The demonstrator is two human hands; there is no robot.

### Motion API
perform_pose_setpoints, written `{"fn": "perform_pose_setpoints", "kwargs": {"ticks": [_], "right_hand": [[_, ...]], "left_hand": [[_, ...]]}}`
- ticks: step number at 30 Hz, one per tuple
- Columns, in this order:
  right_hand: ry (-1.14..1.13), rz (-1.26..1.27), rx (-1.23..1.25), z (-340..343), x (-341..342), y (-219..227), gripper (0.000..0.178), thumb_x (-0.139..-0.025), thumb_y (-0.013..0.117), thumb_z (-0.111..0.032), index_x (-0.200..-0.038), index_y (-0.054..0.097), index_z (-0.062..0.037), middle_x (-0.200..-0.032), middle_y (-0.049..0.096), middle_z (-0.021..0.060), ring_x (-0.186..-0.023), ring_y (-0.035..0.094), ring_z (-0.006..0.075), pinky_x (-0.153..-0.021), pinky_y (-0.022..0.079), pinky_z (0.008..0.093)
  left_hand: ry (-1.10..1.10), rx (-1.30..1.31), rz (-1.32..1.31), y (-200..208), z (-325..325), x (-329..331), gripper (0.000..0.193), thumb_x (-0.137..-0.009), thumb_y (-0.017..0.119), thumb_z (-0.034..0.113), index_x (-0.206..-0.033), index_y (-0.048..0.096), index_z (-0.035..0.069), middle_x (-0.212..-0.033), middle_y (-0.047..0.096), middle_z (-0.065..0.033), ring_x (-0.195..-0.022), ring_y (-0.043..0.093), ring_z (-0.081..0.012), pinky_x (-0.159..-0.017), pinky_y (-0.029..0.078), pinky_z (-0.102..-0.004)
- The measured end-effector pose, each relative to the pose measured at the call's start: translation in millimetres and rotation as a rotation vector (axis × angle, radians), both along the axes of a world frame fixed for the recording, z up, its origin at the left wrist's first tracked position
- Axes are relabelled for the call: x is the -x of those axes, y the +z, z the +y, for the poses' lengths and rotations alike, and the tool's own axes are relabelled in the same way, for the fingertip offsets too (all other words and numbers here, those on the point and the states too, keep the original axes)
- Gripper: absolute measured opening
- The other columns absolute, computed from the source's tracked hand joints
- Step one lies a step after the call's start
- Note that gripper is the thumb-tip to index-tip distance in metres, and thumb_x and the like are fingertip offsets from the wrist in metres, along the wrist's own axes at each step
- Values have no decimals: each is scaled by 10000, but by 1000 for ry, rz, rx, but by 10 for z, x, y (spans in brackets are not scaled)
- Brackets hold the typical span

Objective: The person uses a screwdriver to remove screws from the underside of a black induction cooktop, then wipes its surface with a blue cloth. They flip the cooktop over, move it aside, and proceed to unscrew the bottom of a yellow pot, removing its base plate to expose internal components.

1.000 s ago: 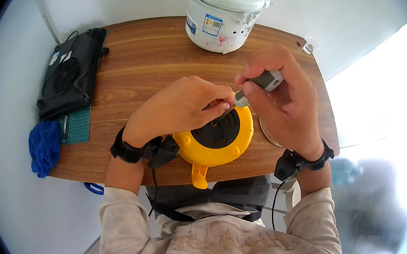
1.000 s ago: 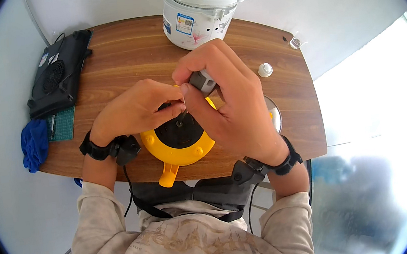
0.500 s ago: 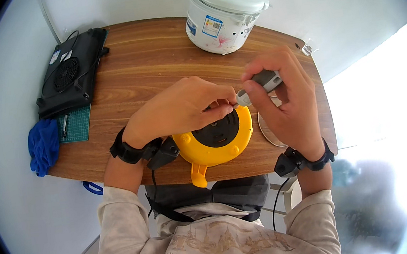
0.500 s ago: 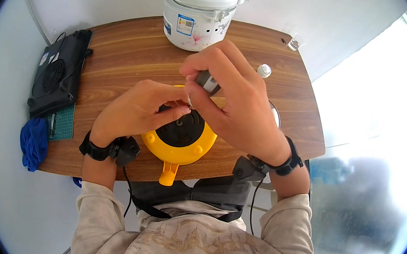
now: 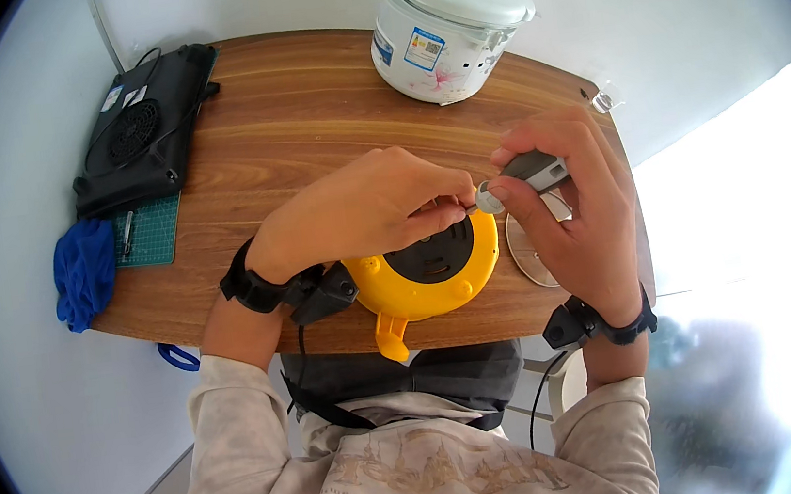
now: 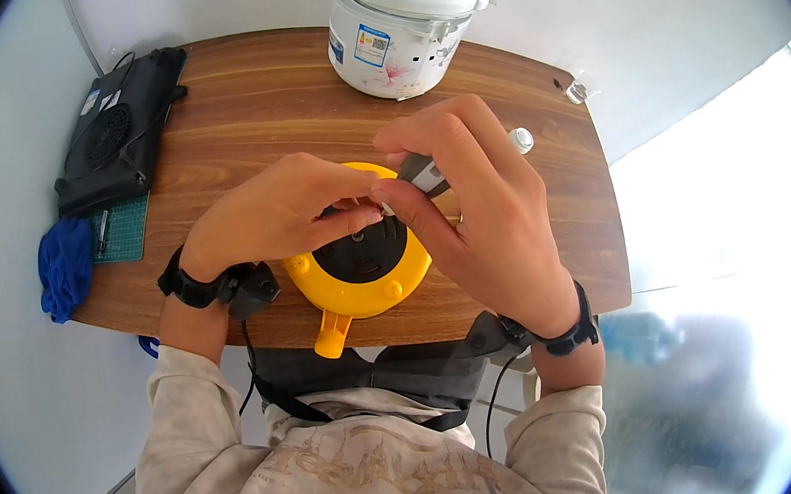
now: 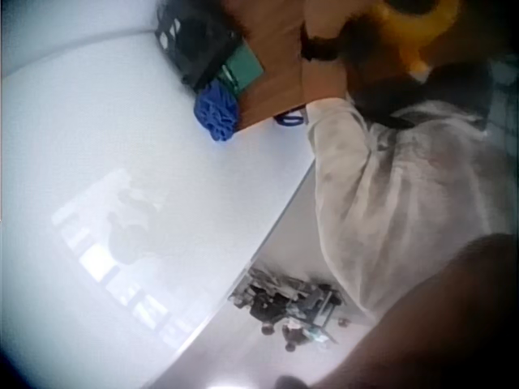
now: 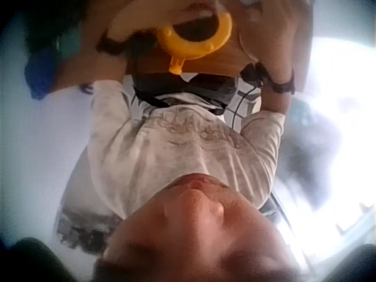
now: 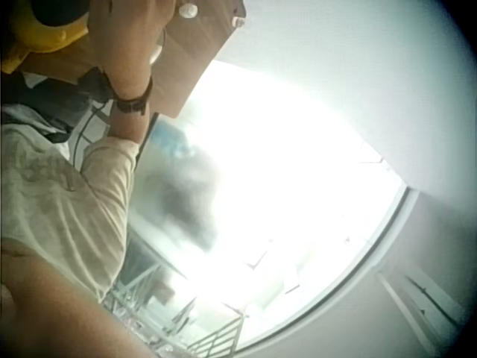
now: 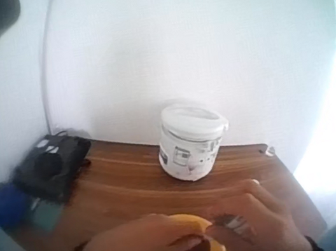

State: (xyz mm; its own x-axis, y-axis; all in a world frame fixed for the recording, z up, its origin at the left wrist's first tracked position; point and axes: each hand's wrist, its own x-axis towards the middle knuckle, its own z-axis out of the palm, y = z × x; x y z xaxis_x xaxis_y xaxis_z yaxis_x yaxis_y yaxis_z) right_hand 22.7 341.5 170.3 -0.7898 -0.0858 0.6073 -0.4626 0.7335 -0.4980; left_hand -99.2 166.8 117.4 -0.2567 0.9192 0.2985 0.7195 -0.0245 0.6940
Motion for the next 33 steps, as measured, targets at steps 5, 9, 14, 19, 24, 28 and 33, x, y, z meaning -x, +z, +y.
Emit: {"fn": "perform_pose_setpoints", "kwargs": {"ticks": [5,9,14,19,24,28,33], "right_hand": [[-33,17,-17,-2,-8,-19,318,-811,785,-30,-1085,624,-35,-981,609,99,-829,645,231,-701,523,320],[-34,38,-37,-2,1,-59,356,-820,782,-39,-1127,603,-34,-998,609,103,-832,650,230,-701,525,320],[-20,36,-76,-2,-10,-43,360,-841,742,12,-1164,589,-34,-1044,601,113,-841,656,229,-711,534,325],[-27,-7,-77,-41,-51,-9,356,-846,717,36,-1172,589,-31,-1069,595,120,-839,655,223,-708,536,325],[-14,27,-141,-60,-42,16,353,-845,719,29,-1169,592,-28,-1076,595,116,-831,653,220,-699,531,325],[-15,15,-136,-48,-19,20,352,-846,724,17,-1169,593,-29,-1073,596,117,-831,650,229,-692,528,329],[-19,42,-190,-48,16,38,368,-843,745,-16,-1176,589,-32,-1075,620,124,-826,648,253,-688,530,331]], "left_hand": [[9,34,-10,25,11,-20,193,-949,644,148,-1113,656,47,-908,697,-156,-779,650,-337,-714,505,-384],[3,9,-7,12,1,-13,192,-948,639,137,-1117,652,46,-912,702,-153,-784,656,-338,-723,510,-388],[7,3,-15,2,6,-25,187,-942,643,126,-1108,645,40,-913,705,-147,-797,663,-335,-735,521,-385],[14,14,-12,-3,3,-28,179,-939,647,124,-1094,648,34,-908,700,-144,-792,657,-338,-722,518,-387],[1,-4,-25,18,-15,-30,180,-939,649,133,-1086,651,29,-912,694,-151,-780,646,-346,-712,510,-393],[12,14,-29,12,-12,-24,185,-942,649,139,-1090,650,28,-908,695,-153,-783,647,-347,-718,511,-389],[34,26,-48,45,-25,-30,155,-950,611,155,-990,661,15,-898,707,-180,-826,672,-363,-748,524,-416]]}}
